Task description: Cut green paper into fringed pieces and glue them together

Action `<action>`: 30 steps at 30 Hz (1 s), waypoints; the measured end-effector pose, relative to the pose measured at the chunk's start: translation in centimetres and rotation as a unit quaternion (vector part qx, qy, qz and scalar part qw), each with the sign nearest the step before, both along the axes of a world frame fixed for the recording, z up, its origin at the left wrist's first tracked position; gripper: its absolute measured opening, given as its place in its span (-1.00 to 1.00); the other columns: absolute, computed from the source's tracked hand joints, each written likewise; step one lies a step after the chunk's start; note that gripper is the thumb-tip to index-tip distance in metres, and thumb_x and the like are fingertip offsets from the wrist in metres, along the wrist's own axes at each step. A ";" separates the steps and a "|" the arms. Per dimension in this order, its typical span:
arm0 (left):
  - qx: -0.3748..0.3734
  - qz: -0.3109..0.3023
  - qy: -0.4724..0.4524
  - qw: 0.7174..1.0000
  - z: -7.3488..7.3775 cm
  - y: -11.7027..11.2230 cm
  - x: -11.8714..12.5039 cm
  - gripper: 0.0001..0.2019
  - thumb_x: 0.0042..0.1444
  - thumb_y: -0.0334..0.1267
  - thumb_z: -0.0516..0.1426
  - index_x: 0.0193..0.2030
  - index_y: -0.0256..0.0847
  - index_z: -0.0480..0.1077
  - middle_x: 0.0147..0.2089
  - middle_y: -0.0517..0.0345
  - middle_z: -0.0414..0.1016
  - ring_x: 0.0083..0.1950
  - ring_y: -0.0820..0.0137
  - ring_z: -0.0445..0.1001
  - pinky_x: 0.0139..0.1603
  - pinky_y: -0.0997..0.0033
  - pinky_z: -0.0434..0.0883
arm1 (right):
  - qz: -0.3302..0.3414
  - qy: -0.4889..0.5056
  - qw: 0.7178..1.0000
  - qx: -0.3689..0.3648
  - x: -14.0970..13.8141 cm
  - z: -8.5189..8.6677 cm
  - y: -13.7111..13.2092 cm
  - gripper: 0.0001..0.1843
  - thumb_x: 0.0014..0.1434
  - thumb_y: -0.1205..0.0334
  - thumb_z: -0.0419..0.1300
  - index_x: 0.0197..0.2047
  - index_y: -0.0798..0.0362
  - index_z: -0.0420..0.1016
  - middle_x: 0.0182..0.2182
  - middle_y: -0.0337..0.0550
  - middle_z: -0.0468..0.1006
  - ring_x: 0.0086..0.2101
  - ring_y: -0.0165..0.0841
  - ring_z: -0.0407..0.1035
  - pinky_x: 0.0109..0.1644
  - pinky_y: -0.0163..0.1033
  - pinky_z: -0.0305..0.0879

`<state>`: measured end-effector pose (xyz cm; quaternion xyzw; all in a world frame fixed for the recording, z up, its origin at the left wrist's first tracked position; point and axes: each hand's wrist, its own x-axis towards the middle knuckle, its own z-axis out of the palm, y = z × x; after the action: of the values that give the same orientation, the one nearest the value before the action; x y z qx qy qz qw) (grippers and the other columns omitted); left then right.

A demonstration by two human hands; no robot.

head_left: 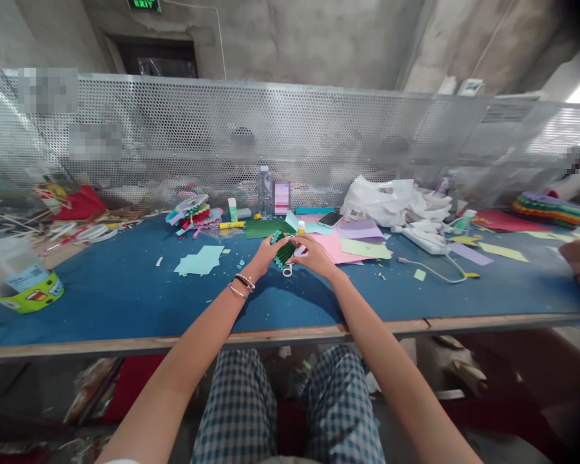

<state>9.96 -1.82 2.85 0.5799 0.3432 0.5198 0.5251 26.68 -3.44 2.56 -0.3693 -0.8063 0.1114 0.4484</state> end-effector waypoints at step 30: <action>0.093 0.050 0.143 0.984 -0.8 1.2 0.1 -0.57 0.13 0.10 -0.03 -0.21 -0.27 0.33 -0.41 0.13 0.41 -0.40 0.44 0.36 -0.35 0.41 0.33 | -0.121 -0.057 0.982 0.130 -2.2 -0.7 -0.7 -0.72 0.17 0.29 0.02 -0.07 -0.01 0.44 -0.12 -0.04 0.40 -0.08 -0.19 0.24 0.03 -0.03 0.24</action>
<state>10.04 -0.62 2.00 0.6768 0.3936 0.4864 0.3879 24.49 -4.14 1.88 -0.4083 -0.7876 -0.0711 0.4560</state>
